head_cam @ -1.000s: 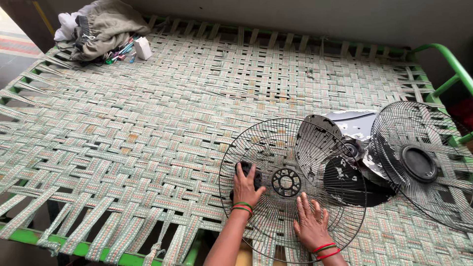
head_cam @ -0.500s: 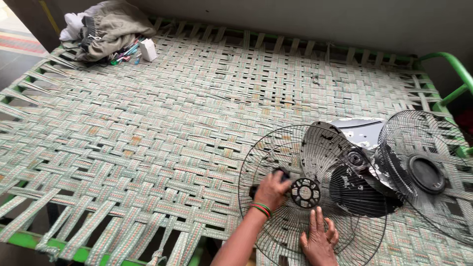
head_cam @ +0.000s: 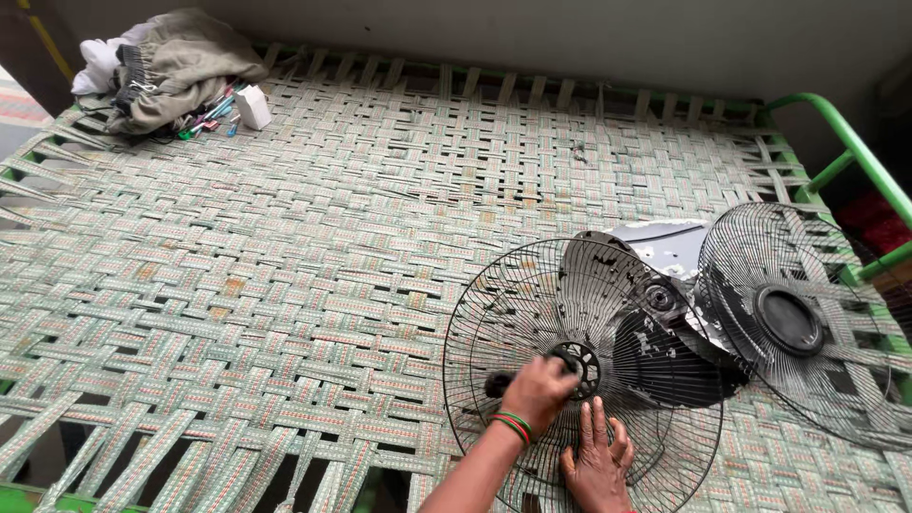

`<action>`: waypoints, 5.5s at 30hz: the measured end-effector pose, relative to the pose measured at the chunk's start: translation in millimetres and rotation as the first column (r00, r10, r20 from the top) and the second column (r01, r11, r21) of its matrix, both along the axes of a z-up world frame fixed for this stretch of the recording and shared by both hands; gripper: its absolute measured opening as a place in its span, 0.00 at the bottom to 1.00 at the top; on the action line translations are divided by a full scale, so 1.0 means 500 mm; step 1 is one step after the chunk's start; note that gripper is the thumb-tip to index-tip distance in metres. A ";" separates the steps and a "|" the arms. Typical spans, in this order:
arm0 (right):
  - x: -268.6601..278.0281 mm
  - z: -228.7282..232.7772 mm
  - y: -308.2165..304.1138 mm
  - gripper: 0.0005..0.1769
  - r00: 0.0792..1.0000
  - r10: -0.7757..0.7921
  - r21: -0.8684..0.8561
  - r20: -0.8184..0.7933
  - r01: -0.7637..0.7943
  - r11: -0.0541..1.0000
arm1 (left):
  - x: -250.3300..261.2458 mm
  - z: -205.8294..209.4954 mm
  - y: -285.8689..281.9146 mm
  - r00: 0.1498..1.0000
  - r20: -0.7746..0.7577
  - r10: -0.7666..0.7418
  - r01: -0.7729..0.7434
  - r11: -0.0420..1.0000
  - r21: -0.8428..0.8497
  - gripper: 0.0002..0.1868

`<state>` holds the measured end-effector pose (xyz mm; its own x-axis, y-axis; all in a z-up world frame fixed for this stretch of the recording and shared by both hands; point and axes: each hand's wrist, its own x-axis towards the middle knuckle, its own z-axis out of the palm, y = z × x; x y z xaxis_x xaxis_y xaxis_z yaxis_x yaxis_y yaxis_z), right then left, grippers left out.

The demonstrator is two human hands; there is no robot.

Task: The person cleans the front wire cage of a disassembled electric fan using a black cloth. They wipe the metal mesh and the central hub area while the fan parts rest on a woven bed mat.

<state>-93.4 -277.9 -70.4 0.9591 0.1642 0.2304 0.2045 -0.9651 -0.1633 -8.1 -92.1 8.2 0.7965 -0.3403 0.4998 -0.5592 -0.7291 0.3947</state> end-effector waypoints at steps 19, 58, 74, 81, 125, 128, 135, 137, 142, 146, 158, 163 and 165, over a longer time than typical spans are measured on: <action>0.006 -0.027 0.012 0.54 0.996 -0.065 -0.101 0.067 0.072 0.992 | 0.040 0.000 -0.009 0.943 -0.303 0.136 -0.214 0.946 -0.244 0.19; 0.030 -0.026 0.001 0.56 0.993 0.056 -0.012 -0.105 -0.058 0.998 | 0.017 0.029 0.149 0.789 -0.318 0.526 -0.497 0.850 0.171 0.23; 0.029 -0.034 0.001 0.56 0.996 0.067 -0.011 -0.063 -0.068 0.998 | -0.019 -0.040 0.128 0.875 -0.063 0.480 -0.435 0.838 0.330 0.17; 0.025 -0.015 0.007 0.56 0.991 0.068 -0.022 -0.112 -0.071 0.997 | 0.009 -0.031 0.108 0.638 -0.537 0.552 -0.152 0.774 0.614 0.15; 0.028 -0.009 0.011 0.45 0.922 -0.050 -0.177 -0.384 -0.021 0.984 | 0.060 -0.012 -0.057 0.989 -0.148 0.011 0.022 0.976 0.218 0.22; 0.021 0.002 0.007 0.50 0.956 -0.007 -0.104 -0.292 -0.024 0.994 | 0.018 -0.040 0.009 0.958 -0.285 -0.023 0.059 0.991 0.118 0.23; 0.026 -0.003 0.011 0.55 0.984 0.027 -0.054 -0.173 -0.037 0.998 | -0.023 0.002 0.208 0.938 -0.340 0.062 0.040 0.958 0.284 0.26; 0.029 -0.010 0.008 0.56 0.988 0.045 -0.020 -0.148 -0.049 0.999 | -0.014 0.028 0.211 0.908 -0.401 0.125 0.001 0.954 0.299 0.28; 0.021 -0.033 0.004 0.56 0.984 0.023 -0.011 -0.175 -0.025 1.000 | 0.028 0.033 0.073 0.971 -0.159 0.178 -0.165 0.982 0.090 0.29; 0.032 -0.024 0.015 0.55 0.983 -0.001 -0.040 -0.183 -0.006 0.999 | 0.054 0.005 0.012 0.973 -0.135 0.188 -0.156 0.963 0.218 0.18; 0.026 0.009 0.019 0.55 0.979 0.050 -0.029 -0.195 -0.057 0.998 | -0.004 0.070 0.173 0.936 -0.283 0.211 -0.112 0.938 0.329 0.29; 0.027 0.002 0.018 0.56 0.995 0.069 0.014 -0.076 -0.068 0.998 | 0.081 0.034 0.059 0.979 -0.133 0.157 -0.131 0.973 0.191 0.20; 0.028 0.005 0.015 0.56 0.995 0.077 0.018 -0.061 -0.076 0.997 | 0.077 -0.002 0.043 0.986 0.068 0.149 -0.157 0.980 0.119 0.19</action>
<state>-79.2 -270.2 -67.9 0.9564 0.2345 0.1739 0.2666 -0.9444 -0.1926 30.4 -70.8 7.0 0.8145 -0.2789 0.5087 -0.4567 -0.8490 0.2658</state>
